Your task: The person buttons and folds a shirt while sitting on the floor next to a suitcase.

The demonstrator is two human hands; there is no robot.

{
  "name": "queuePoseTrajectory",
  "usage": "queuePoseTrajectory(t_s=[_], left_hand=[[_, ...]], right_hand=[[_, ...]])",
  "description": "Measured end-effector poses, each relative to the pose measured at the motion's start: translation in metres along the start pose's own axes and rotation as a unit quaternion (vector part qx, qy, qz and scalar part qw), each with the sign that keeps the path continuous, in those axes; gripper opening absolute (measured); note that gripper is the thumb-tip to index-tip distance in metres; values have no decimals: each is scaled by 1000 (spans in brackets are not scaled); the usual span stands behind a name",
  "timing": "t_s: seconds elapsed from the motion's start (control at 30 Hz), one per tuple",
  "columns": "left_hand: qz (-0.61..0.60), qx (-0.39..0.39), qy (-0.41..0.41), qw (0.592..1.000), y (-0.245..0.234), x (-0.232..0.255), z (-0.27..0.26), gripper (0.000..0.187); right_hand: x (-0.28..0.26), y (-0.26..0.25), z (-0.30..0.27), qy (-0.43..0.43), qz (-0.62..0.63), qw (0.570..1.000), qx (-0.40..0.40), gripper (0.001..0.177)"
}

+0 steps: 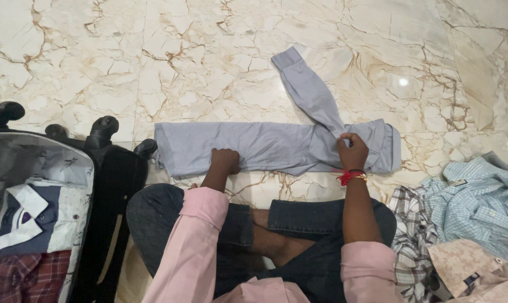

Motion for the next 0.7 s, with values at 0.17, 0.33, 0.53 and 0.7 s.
queuePoseTrajectory(t_s=[0.17,0.33,0.53,0.7], left_hand=[[-91,-10,-37,995,-13,-5,-1,30],[-132,20,-23,991,-14,-1,2,31],[-142,25,-3,990,-20,10,-2,34],[-155,42,-14,987,-26,10,-4,33]], right_hand=[[1,-7,0,52,-38,997,29,49],[0,0,-7,28,-95,995,-3,51],[16,1,0,24,-90,993,69,31],[32,-2,9,46,-54,988,138,21]])
Point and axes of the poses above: each hand's wrist, its own z-axis towards the middle knuckle, its own y-axis out of the palm, x = y × z, the point moved 3 cm from there along z, towards the middle knuckle, and after that the axes turned 13 degrees about x, right-handed, at the moved point
